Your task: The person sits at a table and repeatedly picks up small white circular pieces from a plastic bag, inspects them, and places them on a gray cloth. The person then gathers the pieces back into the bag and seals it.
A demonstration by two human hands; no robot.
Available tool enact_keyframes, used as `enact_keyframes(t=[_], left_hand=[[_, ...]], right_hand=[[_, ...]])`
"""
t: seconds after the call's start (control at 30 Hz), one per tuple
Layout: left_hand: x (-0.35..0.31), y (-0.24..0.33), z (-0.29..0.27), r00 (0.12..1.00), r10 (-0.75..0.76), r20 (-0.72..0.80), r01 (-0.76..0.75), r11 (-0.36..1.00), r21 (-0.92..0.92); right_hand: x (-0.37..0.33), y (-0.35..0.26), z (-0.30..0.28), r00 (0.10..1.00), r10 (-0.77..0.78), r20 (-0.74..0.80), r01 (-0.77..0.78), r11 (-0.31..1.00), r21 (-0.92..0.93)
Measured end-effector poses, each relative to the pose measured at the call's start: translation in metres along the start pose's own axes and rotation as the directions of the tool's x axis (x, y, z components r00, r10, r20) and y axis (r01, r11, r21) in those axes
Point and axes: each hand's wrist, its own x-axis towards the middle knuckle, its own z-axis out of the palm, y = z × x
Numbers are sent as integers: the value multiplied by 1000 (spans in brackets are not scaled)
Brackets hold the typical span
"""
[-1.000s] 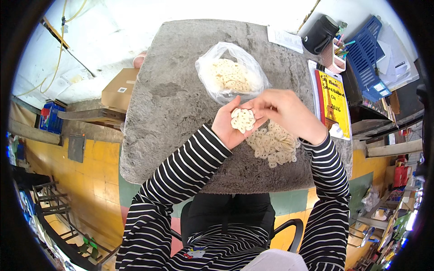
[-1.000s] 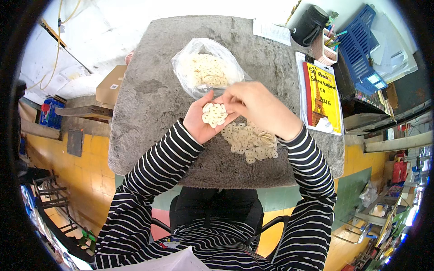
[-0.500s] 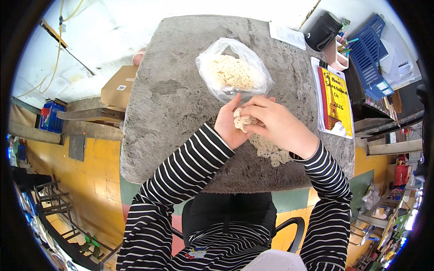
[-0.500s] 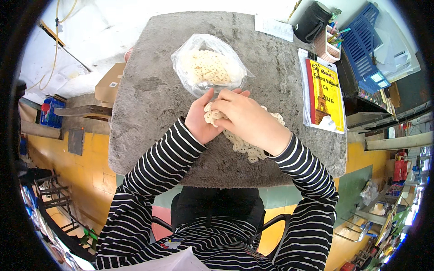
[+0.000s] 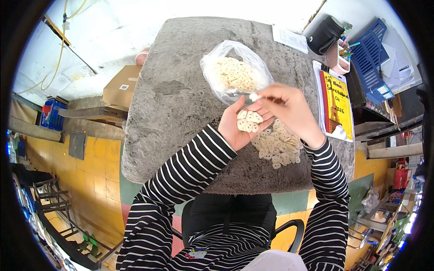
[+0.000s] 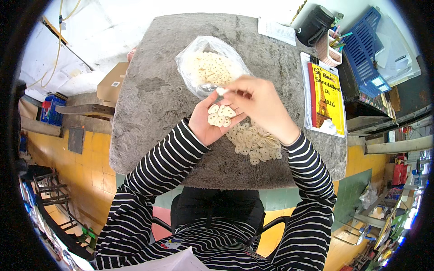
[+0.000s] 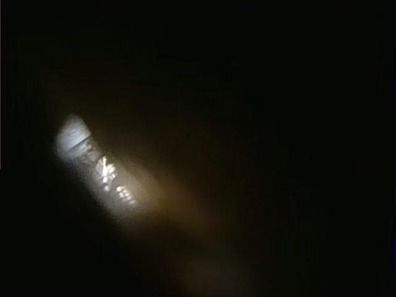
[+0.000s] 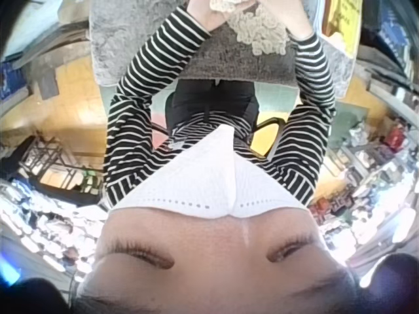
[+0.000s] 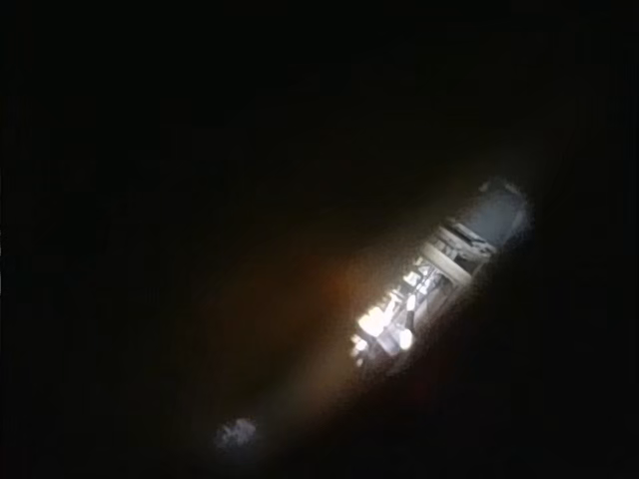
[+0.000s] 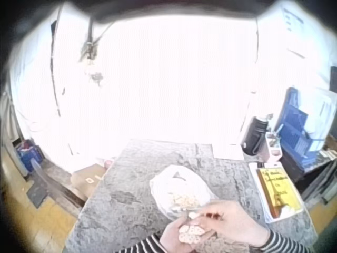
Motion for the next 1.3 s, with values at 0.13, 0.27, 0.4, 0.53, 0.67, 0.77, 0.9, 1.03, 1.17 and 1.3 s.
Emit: enact_keyframes(t=[0.13,0.27,0.4,0.53,0.67,0.77,0.9,1.03,1.17,1.3], left_hand=[[2,4,-2,987,-94,132,102,993,-51],[2,8,-2,982,-85,166,93,995,-41],[0,8,-6,997,28,67,-31,999,36],[0,11,-16,994,-95,59,95,995,-4],[4,9,-21,985,-112,134,120,991,-52],[3,10,-18,989,-101,104,105,994,-36],[0,9,-11,978,-93,188,114,988,-103],[2,9,-6,1000,-23,4,23,1000,21],[4,7,-6,994,-49,94,48,999,17],[2,-2,-6,978,-156,138,144,985,95]], right_hand=[[40,-6,-5,962,-229,-149,212,970,-121],[50,-8,-4,978,-178,-113,154,969,-193],[14,-5,0,973,-142,181,162,982,-101],[-11,3,11,947,-211,243,254,953,-163],[-14,9,12,966,-165,197,198,966,-164],[-13,10,9,970,-165,177,194,967,-165],[-11,10,0,975,-109,194,125,990,-71],[-4,9,-6,996,-34,82,27,997,76],[17,5,-15,999,-30,20,26,989,148],[41,-1,-18,1000,2,24,-9,960,280]])
